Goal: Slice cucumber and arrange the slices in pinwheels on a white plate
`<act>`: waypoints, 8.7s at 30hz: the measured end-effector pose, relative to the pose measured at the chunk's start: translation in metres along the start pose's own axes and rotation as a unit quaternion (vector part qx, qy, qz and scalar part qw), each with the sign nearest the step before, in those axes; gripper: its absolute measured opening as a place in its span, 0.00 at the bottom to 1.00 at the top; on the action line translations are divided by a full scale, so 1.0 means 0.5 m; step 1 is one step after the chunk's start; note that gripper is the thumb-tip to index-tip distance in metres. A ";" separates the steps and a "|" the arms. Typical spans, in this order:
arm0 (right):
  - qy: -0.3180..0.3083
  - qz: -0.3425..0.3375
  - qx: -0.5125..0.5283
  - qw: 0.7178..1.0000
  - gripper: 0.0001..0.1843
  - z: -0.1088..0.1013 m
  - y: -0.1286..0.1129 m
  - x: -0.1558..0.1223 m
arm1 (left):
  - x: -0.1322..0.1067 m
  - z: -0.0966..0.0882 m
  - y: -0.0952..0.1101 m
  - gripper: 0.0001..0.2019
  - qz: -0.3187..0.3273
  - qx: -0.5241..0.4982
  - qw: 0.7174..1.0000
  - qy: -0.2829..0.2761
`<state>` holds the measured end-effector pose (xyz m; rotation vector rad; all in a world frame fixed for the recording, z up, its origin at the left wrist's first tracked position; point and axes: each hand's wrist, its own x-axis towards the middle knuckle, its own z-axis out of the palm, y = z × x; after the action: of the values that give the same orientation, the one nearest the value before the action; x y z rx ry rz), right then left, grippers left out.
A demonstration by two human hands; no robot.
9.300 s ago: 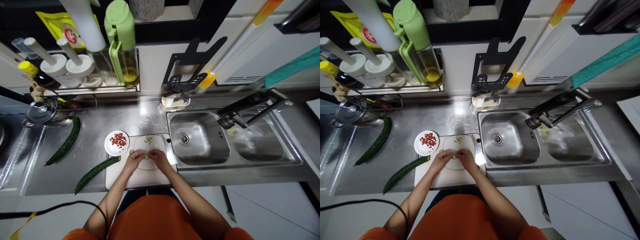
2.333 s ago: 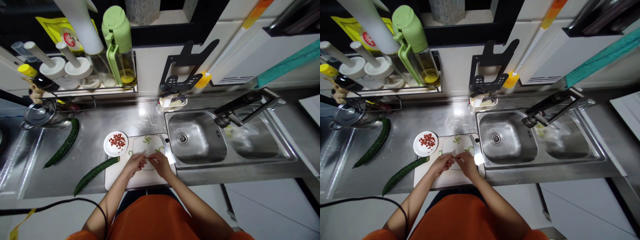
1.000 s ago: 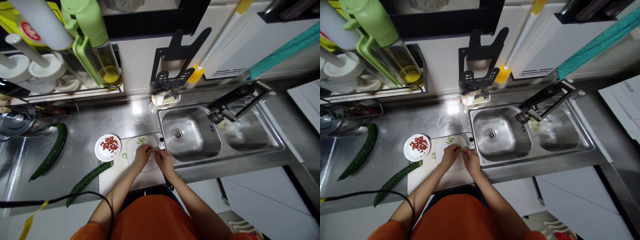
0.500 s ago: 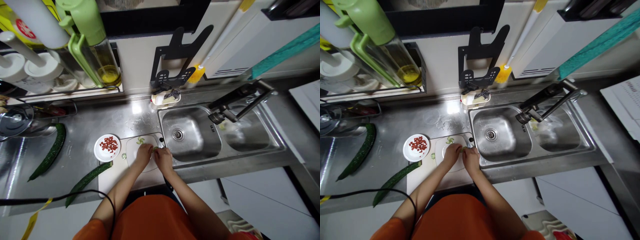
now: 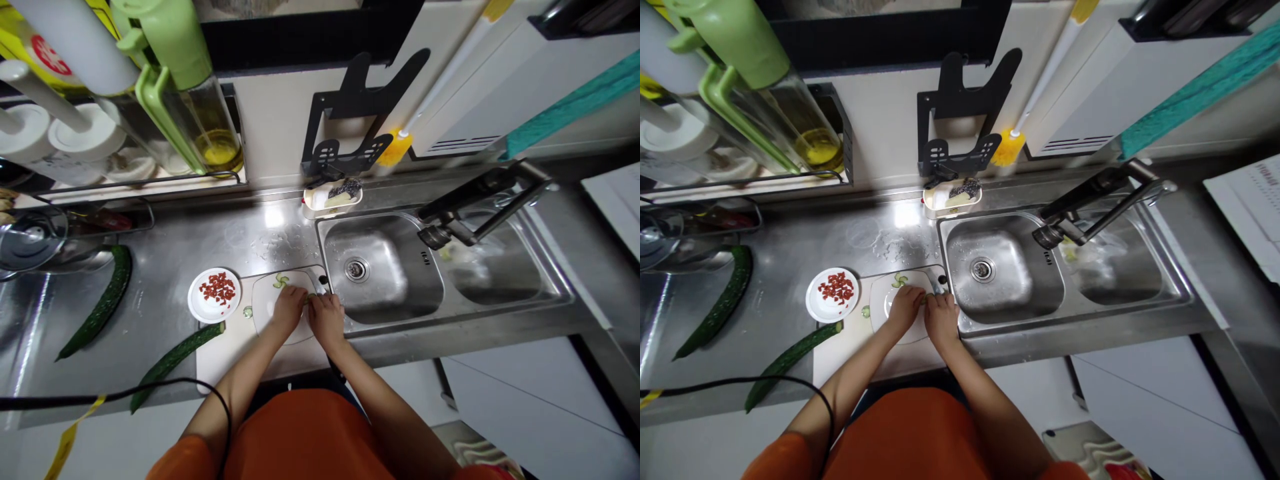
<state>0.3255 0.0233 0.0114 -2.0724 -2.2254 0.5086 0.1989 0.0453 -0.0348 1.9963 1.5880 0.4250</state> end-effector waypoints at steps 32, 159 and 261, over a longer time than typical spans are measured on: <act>0.083 -0.070 0.104 0.989 0.08 -0.010 0.036 -0.021 | -0.036 -0.075 0.012 0.09 0.033 0.033 0.987 0.151; -0.087 -0.072 0.049 0.992 0.07 0.049 -0.077 -0.097 | -0.188 -0.070 -0.011 0.06 -0.058 0.012 0.998 0.021; 0.011 -0.276 0.008 0.961 0.16 0.077 -0.031 -0.126 | -0.199 -0.151 -0.096 0.08 -0.296 0.073 0.945 0.120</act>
<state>0.3063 -0.0467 -0.0095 -1.3364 -2.6128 0.4447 0.0936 -0.0264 0.0058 1.4907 2.3211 0.3232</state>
